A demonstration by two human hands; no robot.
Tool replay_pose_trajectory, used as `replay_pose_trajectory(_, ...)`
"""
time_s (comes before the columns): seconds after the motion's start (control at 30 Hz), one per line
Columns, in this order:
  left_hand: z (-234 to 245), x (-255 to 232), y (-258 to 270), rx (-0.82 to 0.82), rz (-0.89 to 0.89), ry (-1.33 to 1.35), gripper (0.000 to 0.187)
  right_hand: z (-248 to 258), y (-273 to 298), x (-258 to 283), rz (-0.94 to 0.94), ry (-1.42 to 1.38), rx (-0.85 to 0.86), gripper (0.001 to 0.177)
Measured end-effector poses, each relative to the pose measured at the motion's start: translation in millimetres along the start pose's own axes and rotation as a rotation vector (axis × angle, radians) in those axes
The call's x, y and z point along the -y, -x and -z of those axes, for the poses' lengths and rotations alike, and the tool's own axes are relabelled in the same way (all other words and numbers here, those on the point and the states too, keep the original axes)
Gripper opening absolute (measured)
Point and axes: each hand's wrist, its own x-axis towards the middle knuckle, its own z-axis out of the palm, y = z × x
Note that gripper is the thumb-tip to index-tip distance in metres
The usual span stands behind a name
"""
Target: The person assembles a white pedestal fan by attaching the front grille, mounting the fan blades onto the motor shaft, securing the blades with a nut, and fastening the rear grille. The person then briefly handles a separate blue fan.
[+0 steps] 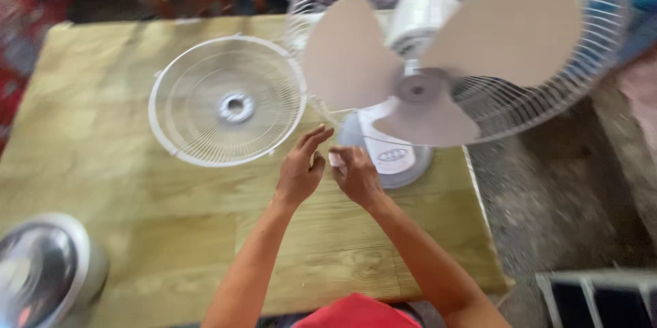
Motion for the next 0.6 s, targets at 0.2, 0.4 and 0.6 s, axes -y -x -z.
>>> replay_pose_trajectory(0.2,-14.4,-60.8,-42.4,0.103,-0.114,0.118,0.053,107.6,-23.7,42.7,0.039,0.072,-0.311,0.049)
replay_pose_trajectory(0.4,-22.2,-99.2,-84.3,-0.062,-0.57,0.038,0.053,166.0,-23.1,54.8,-0.095,0.078,-0.565,0.048)
replay_pose_trajectory(0.6,-16.4,-124.4,-129.0,-0.163,-0.705,-0.259,0.052,179.3,-29.8,38.3,-0.094,0.051,-0.77,0.056)
